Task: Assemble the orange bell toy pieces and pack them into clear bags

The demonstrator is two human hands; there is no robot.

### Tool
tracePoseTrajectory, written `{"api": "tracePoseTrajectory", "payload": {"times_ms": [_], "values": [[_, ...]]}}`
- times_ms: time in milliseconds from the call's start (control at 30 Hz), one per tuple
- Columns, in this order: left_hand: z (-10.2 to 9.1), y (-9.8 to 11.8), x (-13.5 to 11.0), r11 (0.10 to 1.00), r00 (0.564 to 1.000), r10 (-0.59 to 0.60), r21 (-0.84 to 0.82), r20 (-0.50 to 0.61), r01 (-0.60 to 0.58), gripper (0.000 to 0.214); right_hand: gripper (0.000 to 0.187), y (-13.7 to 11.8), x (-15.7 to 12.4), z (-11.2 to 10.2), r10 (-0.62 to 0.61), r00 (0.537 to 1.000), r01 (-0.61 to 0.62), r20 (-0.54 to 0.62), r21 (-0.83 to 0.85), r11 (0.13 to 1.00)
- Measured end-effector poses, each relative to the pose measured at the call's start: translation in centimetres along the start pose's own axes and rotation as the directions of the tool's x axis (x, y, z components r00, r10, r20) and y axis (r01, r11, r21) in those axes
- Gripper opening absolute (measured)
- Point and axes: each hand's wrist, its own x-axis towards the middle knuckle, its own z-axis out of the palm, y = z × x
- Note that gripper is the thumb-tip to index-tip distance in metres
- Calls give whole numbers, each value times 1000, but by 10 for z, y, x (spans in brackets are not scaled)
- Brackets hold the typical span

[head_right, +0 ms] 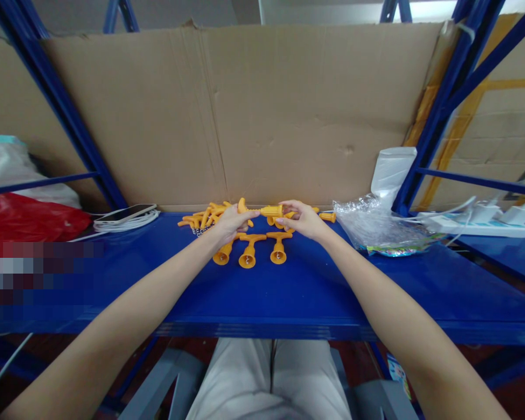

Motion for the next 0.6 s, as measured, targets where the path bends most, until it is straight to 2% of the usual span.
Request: {"api": "tracePoseTrajectory", "payload": {"times_ms": [333, 600], "values": [[2, 3, -4, 999, 999, 17, -39, 46, -15, 31, 42, 0, 1, -2, -12, 1000, 12, -22, 3, 1000], [6, 4, -7, 998, 999, 45, -38, 22, -44, 31, 37, -2, 0, -4, 22, 1000, -22, -18, 48, 999]]}}
